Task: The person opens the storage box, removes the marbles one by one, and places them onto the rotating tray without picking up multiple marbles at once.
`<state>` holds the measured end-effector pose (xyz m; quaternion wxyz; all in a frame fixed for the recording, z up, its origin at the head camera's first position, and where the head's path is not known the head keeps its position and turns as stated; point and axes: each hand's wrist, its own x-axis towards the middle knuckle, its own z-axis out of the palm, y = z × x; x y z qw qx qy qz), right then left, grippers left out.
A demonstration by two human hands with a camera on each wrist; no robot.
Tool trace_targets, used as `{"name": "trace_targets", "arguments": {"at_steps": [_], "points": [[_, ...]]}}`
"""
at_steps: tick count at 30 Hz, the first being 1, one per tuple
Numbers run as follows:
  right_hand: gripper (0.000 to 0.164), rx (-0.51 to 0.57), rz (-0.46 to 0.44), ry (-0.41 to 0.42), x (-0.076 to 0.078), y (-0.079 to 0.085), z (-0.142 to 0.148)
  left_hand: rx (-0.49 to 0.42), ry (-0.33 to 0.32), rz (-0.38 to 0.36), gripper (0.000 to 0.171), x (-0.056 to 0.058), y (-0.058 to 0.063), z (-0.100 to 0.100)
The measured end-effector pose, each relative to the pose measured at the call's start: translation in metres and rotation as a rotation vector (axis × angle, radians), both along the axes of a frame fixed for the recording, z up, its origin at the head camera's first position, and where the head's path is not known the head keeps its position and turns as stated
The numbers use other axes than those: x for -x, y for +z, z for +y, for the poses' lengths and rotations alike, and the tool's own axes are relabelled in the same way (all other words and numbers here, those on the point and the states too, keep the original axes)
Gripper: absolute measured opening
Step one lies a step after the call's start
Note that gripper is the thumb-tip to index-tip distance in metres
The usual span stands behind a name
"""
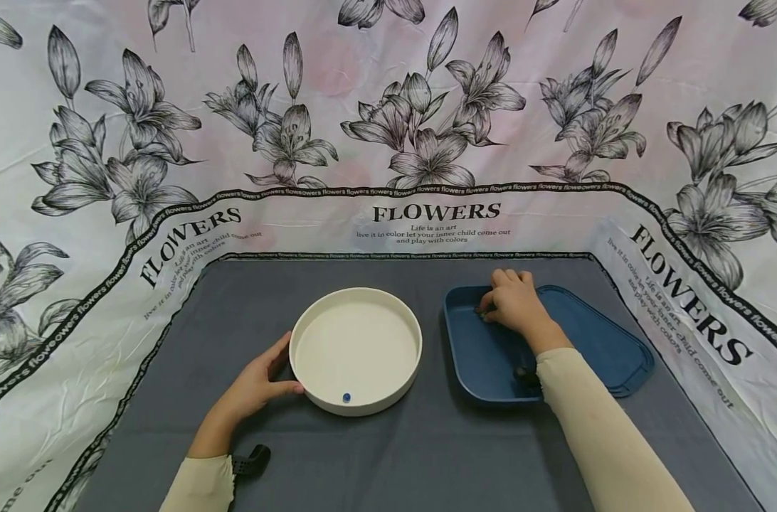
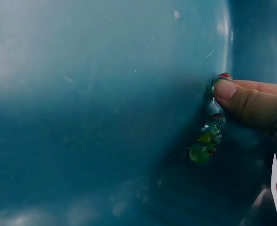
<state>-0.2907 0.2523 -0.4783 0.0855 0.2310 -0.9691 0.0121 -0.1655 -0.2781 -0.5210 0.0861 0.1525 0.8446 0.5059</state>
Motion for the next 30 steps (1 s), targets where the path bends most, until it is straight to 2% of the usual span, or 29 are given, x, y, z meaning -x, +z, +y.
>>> {"name": "trace_targets", "arguments": {"at_steps": [14,21,30], "points": [[0.015,-0.033,0.03,0.009,0.0,-0.002,-0.003,-0.01,-0.013,0.011,0.118,0.001,0.002,0.001],[0.011,0.026,-0.023,0.007,-0.006,0.0,-0.001,-0.018,-0.019,0.007,0.118,-0.001,0.001,0.002],[0.013,0.136,-0.044,-0.015,-0.004,0.022,0.002,0.004,-0.002,0.007,0.117,-0.001,0.001,0.0]]}}
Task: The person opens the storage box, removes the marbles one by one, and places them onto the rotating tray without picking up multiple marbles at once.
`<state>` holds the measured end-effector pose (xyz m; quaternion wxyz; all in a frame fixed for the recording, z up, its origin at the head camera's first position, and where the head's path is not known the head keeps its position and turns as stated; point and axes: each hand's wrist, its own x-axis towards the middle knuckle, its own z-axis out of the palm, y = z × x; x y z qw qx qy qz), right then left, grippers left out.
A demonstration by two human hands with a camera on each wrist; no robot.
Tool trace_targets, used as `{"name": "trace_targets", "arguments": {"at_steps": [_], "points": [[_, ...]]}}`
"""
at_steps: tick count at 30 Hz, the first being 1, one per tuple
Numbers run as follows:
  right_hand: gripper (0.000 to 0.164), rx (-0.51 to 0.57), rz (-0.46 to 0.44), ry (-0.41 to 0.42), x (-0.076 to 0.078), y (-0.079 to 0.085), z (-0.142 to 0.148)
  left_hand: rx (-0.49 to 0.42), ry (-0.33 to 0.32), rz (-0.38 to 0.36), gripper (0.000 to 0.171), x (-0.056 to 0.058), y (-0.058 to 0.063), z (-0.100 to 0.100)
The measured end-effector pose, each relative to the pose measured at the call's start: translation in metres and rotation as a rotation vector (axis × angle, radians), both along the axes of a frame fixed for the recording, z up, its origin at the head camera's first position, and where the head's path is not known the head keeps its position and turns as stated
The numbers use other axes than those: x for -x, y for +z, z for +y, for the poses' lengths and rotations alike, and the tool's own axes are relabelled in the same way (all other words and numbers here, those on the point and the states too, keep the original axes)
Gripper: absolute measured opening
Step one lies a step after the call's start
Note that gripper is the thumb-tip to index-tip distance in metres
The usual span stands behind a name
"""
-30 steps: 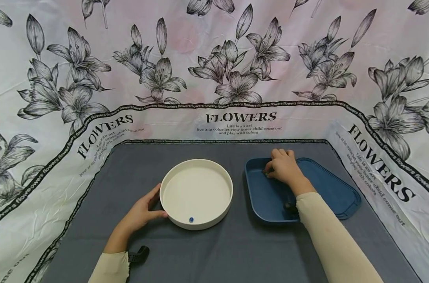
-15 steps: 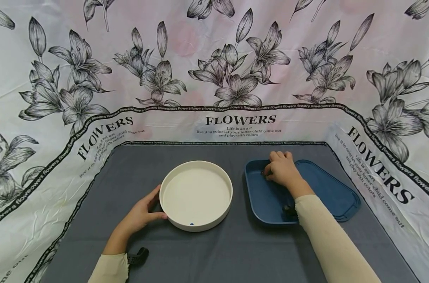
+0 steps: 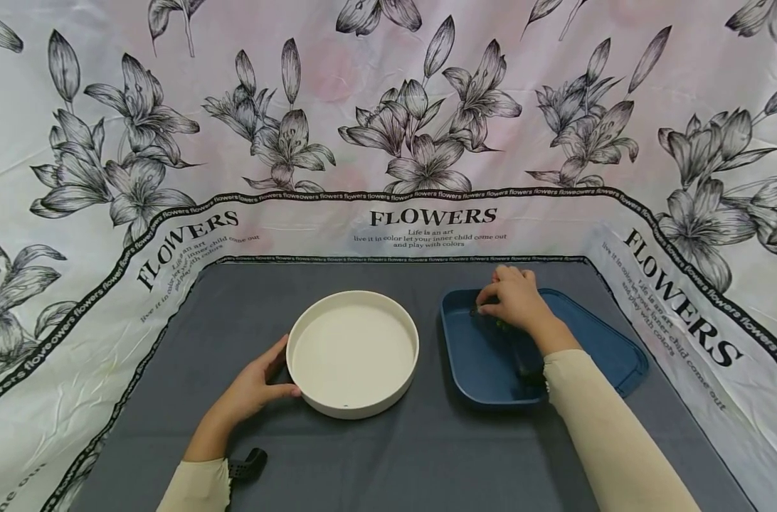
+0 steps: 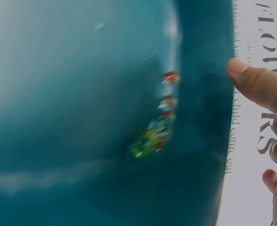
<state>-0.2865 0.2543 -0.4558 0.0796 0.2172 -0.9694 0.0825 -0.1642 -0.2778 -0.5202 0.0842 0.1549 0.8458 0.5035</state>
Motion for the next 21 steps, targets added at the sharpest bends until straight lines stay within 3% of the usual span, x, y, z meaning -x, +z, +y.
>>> {"name": "trace_targets", "arguments": {"at_steps": [8,15,21], "points": [[0.014,0.155,0.021,0.004,0.002,0.022,-0.021,-0.004,-0.022,0.041,0.114,0.001,-0.002,-0.002],[0.016,0.36,-0.036,0.031,0.0,0.038,-0.055,-0.033,-0.029,0.019,0.116,0.0,-0.004,-0.001],[0.015,0.375,-0.033,0.093,0.005,0.048,-0.09,-0.043,-0.019,0.009,0.118,-0.002,0.0,-0.002]]}}
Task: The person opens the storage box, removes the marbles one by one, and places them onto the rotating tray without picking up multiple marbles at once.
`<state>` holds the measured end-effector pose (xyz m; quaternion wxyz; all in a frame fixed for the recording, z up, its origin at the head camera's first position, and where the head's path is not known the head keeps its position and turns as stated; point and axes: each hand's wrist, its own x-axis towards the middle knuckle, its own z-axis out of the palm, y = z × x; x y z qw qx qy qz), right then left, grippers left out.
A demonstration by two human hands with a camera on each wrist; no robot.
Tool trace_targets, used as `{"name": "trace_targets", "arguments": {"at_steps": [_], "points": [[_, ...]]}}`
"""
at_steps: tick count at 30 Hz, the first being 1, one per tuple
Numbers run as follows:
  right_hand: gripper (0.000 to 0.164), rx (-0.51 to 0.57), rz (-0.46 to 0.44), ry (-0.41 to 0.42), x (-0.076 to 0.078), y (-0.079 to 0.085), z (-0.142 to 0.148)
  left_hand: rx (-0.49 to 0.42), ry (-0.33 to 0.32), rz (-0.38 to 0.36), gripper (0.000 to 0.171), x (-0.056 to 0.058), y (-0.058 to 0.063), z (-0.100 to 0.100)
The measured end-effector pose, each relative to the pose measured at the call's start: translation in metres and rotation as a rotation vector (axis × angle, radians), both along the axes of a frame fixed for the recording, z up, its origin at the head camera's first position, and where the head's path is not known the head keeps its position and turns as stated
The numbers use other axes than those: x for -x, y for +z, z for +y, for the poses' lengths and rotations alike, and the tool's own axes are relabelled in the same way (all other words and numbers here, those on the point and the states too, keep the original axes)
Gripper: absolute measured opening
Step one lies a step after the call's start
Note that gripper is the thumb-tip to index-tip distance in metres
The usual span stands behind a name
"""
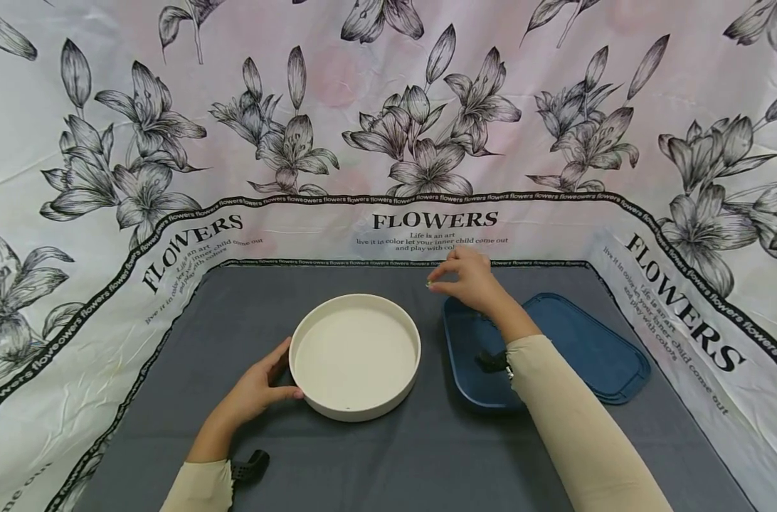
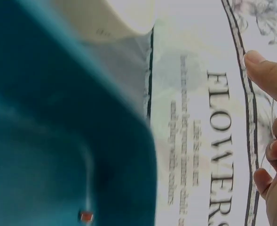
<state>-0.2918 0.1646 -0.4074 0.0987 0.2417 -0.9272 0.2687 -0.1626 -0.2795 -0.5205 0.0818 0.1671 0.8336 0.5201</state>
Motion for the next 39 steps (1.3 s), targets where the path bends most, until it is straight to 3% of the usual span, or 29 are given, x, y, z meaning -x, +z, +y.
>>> {"name": "trace_targets", "arguments": {"at_steps": [8,20,33,39], "points": [[0.011,-0.003,0.005,0.072,0.01,0.004,-0.049,0.015,-0.006,0.022,0.115,0.001,-0.002,-0.002],[0.012,-0.015,-0.069,0.171,0.021,-0.016,-0.107,0.0,-0.004,0.018,0.117,0.002,-0.003,-0.002],[0.01,-0.104,-0.083,0.232,0.023,-0.047,-0.143,0.005,-0.009,0.04,0.113,0.003,-0.004,-0.004],[0.012,-0.158,-0.105,0.281,0.019,-0.052,-0.152,0.012,-0.012,0.042,0.113,0.003,-0.004,-0.003]]}}
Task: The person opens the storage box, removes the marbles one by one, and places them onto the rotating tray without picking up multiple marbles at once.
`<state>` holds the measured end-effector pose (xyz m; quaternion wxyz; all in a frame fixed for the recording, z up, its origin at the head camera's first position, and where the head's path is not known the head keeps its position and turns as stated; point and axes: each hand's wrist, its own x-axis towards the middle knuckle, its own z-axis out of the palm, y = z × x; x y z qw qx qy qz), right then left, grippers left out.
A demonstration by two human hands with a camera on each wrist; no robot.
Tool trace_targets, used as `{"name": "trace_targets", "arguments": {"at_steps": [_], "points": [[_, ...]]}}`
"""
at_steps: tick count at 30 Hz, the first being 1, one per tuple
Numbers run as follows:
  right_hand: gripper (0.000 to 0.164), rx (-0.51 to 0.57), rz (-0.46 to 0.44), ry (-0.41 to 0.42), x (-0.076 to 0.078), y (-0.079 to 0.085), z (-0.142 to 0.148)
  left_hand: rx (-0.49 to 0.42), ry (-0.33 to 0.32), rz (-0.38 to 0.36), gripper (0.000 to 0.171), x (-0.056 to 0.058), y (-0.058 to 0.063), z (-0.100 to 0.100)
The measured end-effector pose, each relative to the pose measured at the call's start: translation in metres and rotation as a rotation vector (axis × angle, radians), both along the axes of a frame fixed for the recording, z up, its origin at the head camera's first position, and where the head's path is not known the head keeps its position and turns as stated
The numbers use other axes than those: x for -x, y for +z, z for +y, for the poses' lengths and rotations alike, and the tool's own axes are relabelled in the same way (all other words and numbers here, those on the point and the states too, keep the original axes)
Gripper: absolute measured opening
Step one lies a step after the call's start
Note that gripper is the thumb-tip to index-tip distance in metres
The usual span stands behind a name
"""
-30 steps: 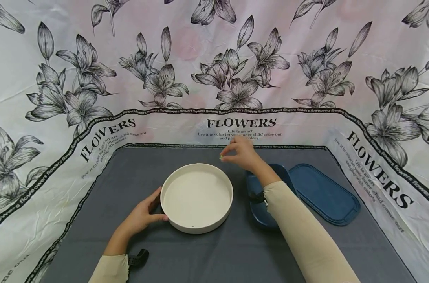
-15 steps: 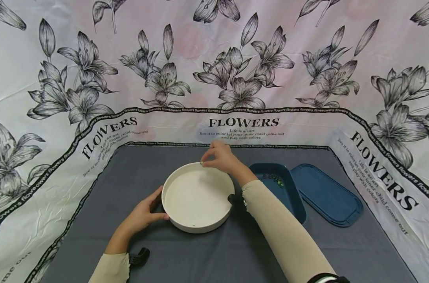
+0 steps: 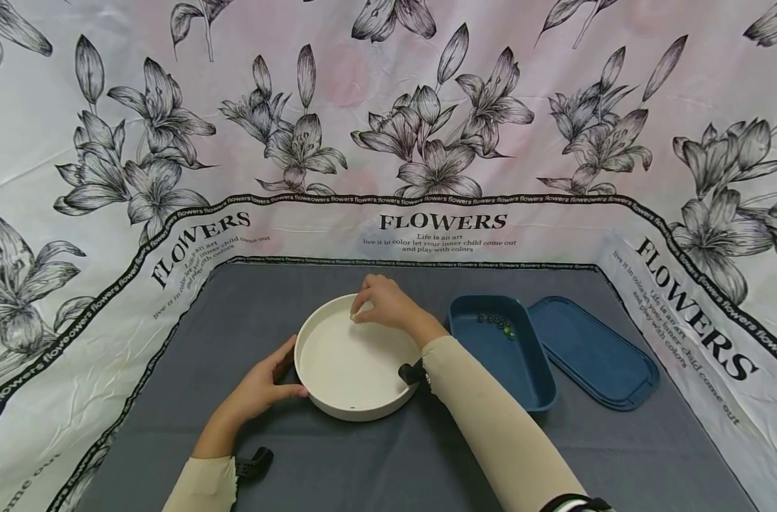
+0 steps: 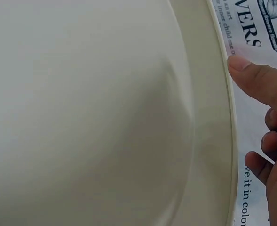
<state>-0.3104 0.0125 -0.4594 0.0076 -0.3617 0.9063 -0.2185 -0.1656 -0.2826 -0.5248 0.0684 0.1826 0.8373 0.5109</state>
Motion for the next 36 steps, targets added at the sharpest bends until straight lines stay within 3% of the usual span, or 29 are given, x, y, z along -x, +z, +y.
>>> {"name": "trace_targets", "arguments": {"at_steps": [10,15,22,36], "points": [[0.022,-0.063,-0.047,0.025,-0.004,-0.005,-0.004,-0.006,0.001,-0.013,0.112,-0.001,-0.001,0.001],[0.022,-0.035,-0.022,0.036,-0.006,0.007,0.005,0.02,0.016,-0.018,0.115,-0.002,0.0,0.001],[0.022,-0.019,0.11,-0.032,-0.007,0.036,0.043,0.018,0.026,-0.024,0.117,-0.003,0.003,0.001],[0.022,0.033,0.128,-0.185,-0.009,0.055,0.13,0.008,0.009,0.01,0.113,-0.003,0.002,0.0]]}}
